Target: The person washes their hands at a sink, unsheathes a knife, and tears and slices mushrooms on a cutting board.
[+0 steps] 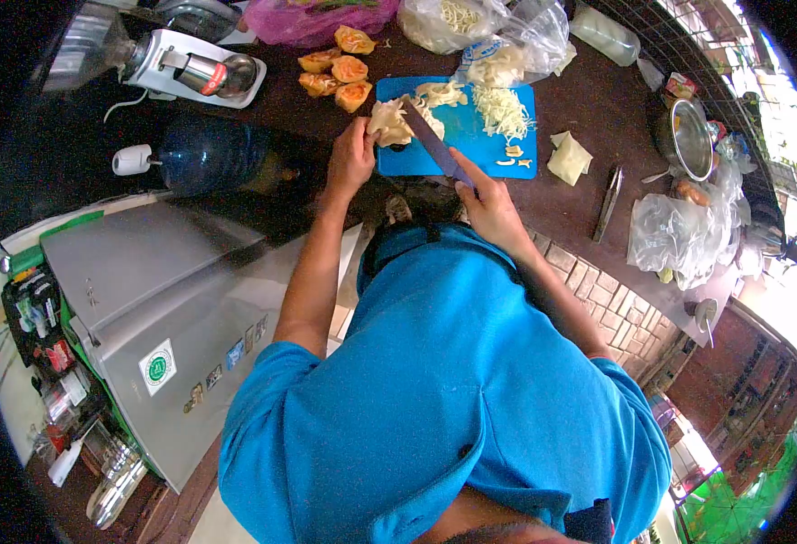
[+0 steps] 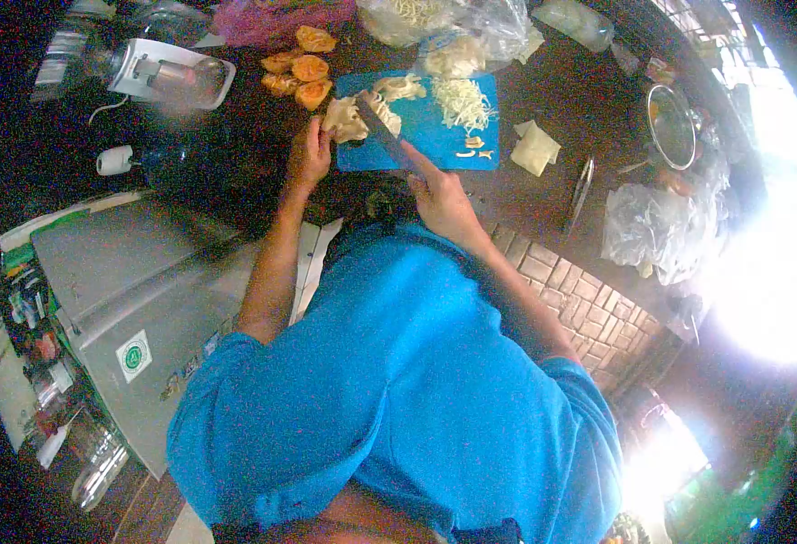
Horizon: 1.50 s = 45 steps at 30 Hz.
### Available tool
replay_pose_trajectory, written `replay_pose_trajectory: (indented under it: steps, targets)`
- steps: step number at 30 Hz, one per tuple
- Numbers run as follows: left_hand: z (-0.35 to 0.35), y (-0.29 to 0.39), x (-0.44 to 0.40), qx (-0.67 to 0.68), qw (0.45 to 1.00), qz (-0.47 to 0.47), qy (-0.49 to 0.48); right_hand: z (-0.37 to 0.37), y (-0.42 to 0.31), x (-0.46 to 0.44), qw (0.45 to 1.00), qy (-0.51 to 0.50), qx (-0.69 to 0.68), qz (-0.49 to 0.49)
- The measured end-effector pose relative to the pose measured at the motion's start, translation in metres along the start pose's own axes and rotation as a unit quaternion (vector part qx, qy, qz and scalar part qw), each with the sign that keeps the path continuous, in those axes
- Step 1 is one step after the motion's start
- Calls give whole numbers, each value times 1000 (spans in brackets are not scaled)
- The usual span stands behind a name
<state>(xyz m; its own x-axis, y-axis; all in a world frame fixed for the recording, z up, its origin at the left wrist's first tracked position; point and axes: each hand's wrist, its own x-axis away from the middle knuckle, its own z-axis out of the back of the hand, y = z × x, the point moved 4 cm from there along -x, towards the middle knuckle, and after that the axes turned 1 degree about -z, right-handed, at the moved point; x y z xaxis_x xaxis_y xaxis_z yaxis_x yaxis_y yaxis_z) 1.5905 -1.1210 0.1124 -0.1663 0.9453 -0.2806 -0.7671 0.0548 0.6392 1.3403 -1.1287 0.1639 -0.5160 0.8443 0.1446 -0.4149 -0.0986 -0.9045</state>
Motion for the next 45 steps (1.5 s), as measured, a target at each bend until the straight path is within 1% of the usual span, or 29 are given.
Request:
replay_pose_trajectory:
  steps: [1,3,5,6,7,8,9,10,11,12,13,15,16,17,18,19,21,22,23,25,29,31,34,35,37,38,40,43,45]
  targets:
    - [-3,-5,1,1,1000,25,0,-3,-1,0,999,7,14,39]
    - [-7,-13,1,2,999,50,1,-7,0,1,999,5,22,33]
    - [-7,-17,2,8,997,49,57,-7,-6,2,999,1,30,27]
    - [-4,-15,1,9,997,49,56,-5,-10,2,999,-16,43,-6]
    - [-2,-16,-1,48,995,79,36,-5,-10,2,997,-32,56,-38]
    - [-1,-17,-3,88,990,107,15,-6,-8,3,997,-32,57,-39]
    - [1,-20,-6,89,990,108,13,-7,-6,3,997,-29,71,-33]
    - [-3,-31,-8,173,962,208,-38,-8,-6,3,996,-26,85,-25]
    - [-7,-40,-6,253,914,304,-87,-8,-6,4,996,-27,85,-25]
    - [-4,-38,-8,245,908,320,-117,-7,-11,4,994,-35,86,-48]
    - [-3,-42,-7,245,908,320,-117,-8,-13,5,993,-43,87,-70]
    - [-2,-41,-8,397,853,318,-119,-11,-7,5,994,-27,95,-55]
    - [1,-37,-8,397,853,317,-121,-12,-6,6,994,-11,102,-40]
    - [10,-27,-11,232,947,177,-131,-12,-3,8,994,-10,102,-41]
    - [16,-12,-13,54,989,28,-134,-11,-6,9,995,2,96,-27]
    - [14,-14,-12,53,989,29,-134,-11,-8,9,996,13,90,-13]
    - [11,-12,-12,27,993,-53,-104,-11,-9,10,996,6,84,-33]
    - [8,-18,-12,6,992,-16,-124,-12,-10,10,995,0,78,-55]
    - [8,-20,-11,7,992,-18,-125,-10,-13,10,995,2,78,-55]
    - [13,-11,-13,-7,992,-31,-122,-9,-18,12,989,-31,74,-123]
    - [16,-8,-15,42,989,16,-140,-10,-15,15,994,3,49,-94]
    - [14,-10,-14,133,972,70,-180,-11,-10,17,995,30,53,-74]
    - [4,-28,-8,216,950,86,-208,-12,-9,19,996,40,41,-71]
    - [1,-36,-6,216,950,86,-209,-14,-6,20,996,41,41,-72]
    - [0,-41,-4,277,935,67,-209,-17,-5,21,996,55,48,-51]
    - [-1,-45,-4,278,935,66,-210,-17,-5,22,996,56,48,-52]
    - [-3,-51,-1,309,920,67,-232,-18,-8,23,988,13,13,-154]
    - [-6,-57,3,343,905,75,-240,-22,-7,24,992,29,18,-125]
    - [-8,-57,4,329,912,75,-235,-24,-6,24,992,30,17,-125]
